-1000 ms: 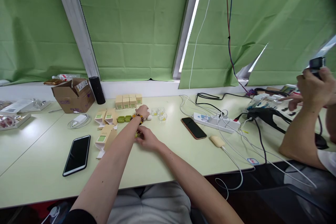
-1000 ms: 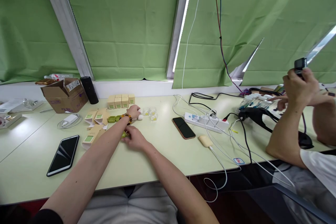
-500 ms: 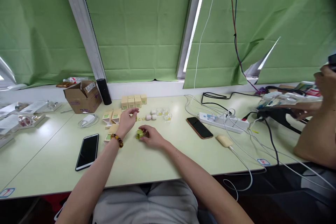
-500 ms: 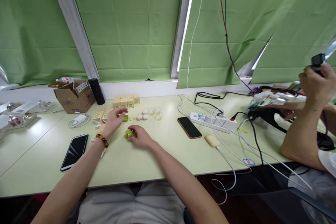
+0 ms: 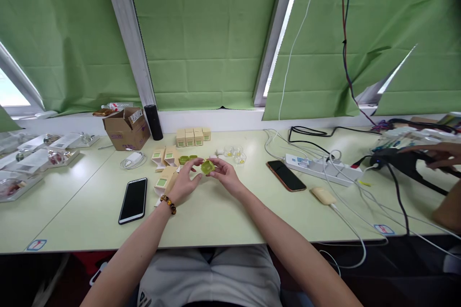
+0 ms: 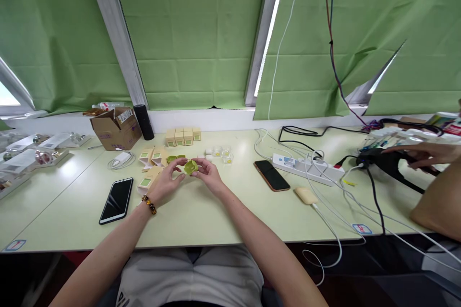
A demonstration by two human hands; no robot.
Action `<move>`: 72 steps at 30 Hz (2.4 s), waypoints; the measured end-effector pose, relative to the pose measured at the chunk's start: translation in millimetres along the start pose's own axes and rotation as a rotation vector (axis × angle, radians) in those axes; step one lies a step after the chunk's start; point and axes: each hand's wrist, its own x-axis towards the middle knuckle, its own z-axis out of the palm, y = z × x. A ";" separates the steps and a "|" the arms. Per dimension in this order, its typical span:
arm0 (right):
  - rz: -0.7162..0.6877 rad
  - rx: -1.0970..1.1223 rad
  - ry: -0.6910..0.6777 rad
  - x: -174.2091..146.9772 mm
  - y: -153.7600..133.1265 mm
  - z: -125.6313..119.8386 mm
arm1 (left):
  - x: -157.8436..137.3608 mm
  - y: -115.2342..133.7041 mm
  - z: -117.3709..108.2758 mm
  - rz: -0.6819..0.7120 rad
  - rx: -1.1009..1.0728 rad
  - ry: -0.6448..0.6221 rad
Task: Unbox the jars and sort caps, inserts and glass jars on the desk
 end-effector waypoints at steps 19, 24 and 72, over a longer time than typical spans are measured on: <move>-0.211 -0.272 0.137 -8.8 -19.7 17.2 | -5.4 5.0 13.6 0.099 -0.032 0.141; -0.306 -0.456 0.139 -12.5 -18.6 21.6 | -6.6 0.2 13.2 0.193 0.134 0.200; -0.135 -0.049 0.022 -9.4 -19.3 19.9 | -4.7 -5.2 17.7 -0.057 -0.129 0.307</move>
